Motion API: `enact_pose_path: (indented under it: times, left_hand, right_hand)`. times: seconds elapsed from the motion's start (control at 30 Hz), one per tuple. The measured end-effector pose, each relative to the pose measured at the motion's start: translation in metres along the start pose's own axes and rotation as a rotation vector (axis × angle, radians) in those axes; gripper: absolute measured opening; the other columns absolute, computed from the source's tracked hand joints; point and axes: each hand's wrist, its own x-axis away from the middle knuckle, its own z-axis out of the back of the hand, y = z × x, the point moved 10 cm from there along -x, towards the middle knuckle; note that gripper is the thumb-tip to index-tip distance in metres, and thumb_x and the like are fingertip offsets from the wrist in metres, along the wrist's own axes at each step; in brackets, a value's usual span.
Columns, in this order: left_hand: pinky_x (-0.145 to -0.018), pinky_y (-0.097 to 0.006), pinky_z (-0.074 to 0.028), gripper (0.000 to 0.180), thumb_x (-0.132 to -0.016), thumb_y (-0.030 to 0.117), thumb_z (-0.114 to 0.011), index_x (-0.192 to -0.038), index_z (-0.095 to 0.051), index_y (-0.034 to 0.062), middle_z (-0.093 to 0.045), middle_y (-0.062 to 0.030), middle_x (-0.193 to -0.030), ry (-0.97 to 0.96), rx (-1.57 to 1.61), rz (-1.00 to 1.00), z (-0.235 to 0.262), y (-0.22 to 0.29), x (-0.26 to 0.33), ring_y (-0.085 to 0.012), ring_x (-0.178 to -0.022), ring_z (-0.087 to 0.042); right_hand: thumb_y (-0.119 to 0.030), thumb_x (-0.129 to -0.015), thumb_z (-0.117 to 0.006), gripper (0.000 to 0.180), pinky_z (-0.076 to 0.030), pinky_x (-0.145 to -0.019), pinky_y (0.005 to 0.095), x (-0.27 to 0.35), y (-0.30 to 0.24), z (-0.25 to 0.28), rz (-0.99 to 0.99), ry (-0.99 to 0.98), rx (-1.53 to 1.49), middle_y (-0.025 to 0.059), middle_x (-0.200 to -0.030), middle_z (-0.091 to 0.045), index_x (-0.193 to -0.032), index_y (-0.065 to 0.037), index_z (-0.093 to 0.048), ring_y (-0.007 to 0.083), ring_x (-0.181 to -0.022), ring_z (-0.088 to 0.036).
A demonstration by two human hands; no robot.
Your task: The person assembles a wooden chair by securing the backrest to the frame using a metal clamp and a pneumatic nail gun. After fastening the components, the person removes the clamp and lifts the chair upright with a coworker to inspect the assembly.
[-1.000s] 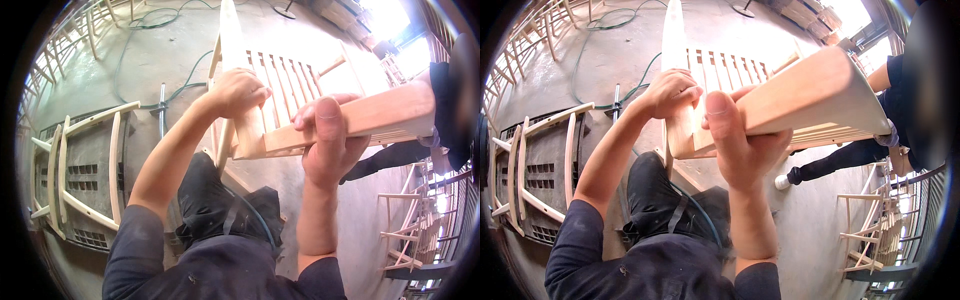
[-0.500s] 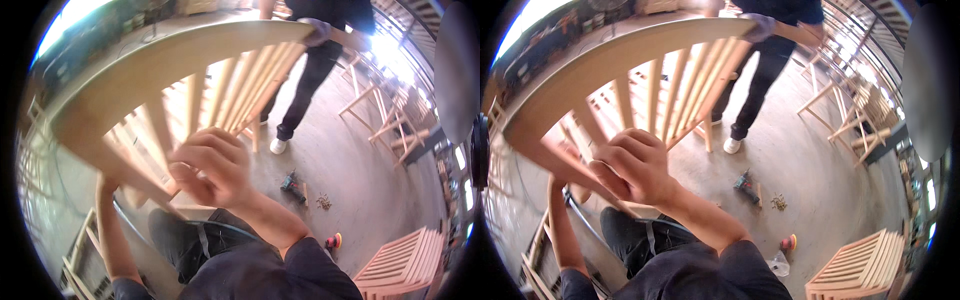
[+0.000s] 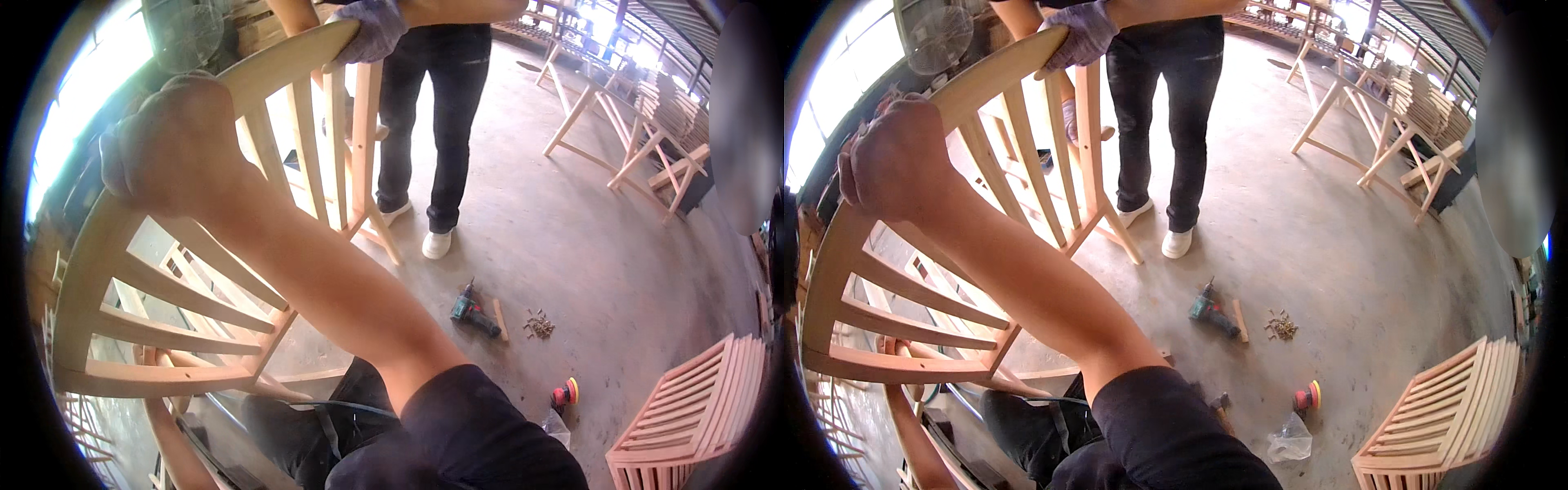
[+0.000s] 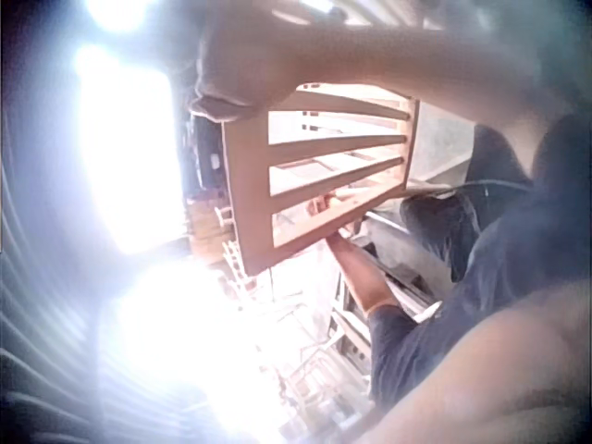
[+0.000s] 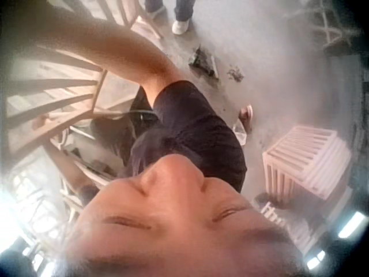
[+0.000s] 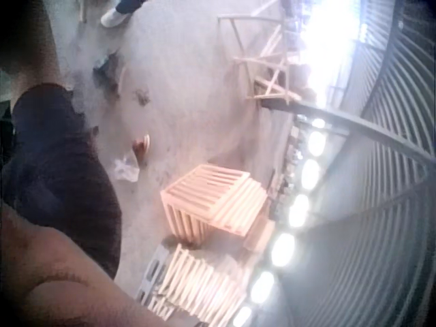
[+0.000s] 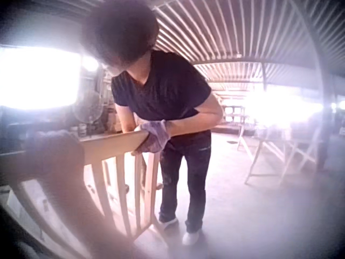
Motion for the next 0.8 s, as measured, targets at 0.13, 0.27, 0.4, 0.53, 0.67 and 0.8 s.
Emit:
enact_pose_path:
  times: [0.13, 0.27, 0.4, 0.53, 0.67, 0.8]
  left_hand:
    - [-0.081, -0.037, -0.046, 0.018, -0.097, 0.029, -0.063, -0.098, -0.066, 0.0115, -0.062, -0.0036, -0.084, 0.021, 0.717, 0.597, -0.028, -0.05, 0.017, -0.0183, -0.079, -0.058]
    - [-0.084, -0.038, -0.046, 0.02, -0.095, 0.03, -0.062, -0.093, -0.066, 0.0103, -0.063, -0.0057, -0.083, 0.007, 0.526, 0.454, -0.024, -0.03, -0.005, -0.0213, -0.08, -0.058]
    - [-0.086, -0.039, -0.046, 0.023, -0.093, 0.03, -0.061, -0.088, -0.067, 0.0091, -0.064, -0.0078, -0.082, 0.007, 0.42, 0.399, -0.007, -0.024, -0.01, -0.0243, -0.082, -0.059]
    - [-0.089, -0.04, -0.046, 0.026, -0.092, 0.031, -0.059, -0.084, -0.068, 0.0079, -0.065, -0.0099, -0.081, 0.021, 0.375, 0.372, -0.001, -0.015, -0.004, -0.0274, -0.083, -0.06]
    - [-0.091, -0.041, -0.045, 0.029, -0.09, 0.032, -0.058, -0.079, -0.068, 0.0066, -0.066, -0.0119, -0.08, 0.064, 0.365, 0.347, 0.002, 0.018, -0.022, -0.0304, -0.084, -0.061]
    - [-0.094, -0.042, -0.045, 0.033, -0.089, 0.032, -0.057, -0.074, -0.069, 0.0054, -0.067, -0.014, -0.08, 0.112, 0.348, 0.373, 0.008, 0.03, -0.034, -0.0334, -0.085, -0.062]
  right_hand:
    - [-0.027, -0.068, -0.068, 0.027, -0.047, -0.065, 0.0493, 0.009, 0.009, -0.01, -0.018, -0.013, -0.037, 0.0114, -0.052, -0.06, -0.047, -0.012, -0.06, 0.0337, -0.051, -0.057]
    - [-0.027, -0.068, -0.068, 0.026, -0.048, -0.067, 0.0506, 0.007, 0.016, -0.011, -0.015, -0.054, -0.086, 0.0111, -0.052, -0.06, -0.047, -0.012, -0.061, 0.0331, -0.051, -0.057]
    - [-0.027, -0.074, -0.065, 0.028, -0.047, -0.068, 0.0515, 0.003, 0.01, -0.013, -0.022, -0.147, 0.023, 0.0121, -0.053, -0.06, -0.05, -0.013, -0.062, 0.0344, -0.052, -0.058]
    - [-0.03, -0.08, -0.063, 0.028, -0.046, -0.066, 0.0527, 0.013, -0.005, -0.038, 0.009, -0.309, 0.177, 0.0136, -0.058, -0.063, -0.057, -0.013, -0.066, 0.0359, -0.053, -0.059]
    - [-0.052, -0.084, -0.074, 0.049, -0.047, -0.06, 0.0461, 0.026, 0.039, -0.033, 0.066, -0.469, -0.016, 0.0094, -0.059, -0.057, -0.069, -0.007, -0.062, 0.0319, -0.056, -0.059]
    - [-0.049, -0.098, -0.064, 0.048, -0.051, -0.073, 0.0375, 0.021, -0.044, -0.043, 0.024, -0.499, -0.123, 0.0151, -0.082, -0.071, -0.095, -0.002, -0.074, 0.0277, -0.079, -0.07]
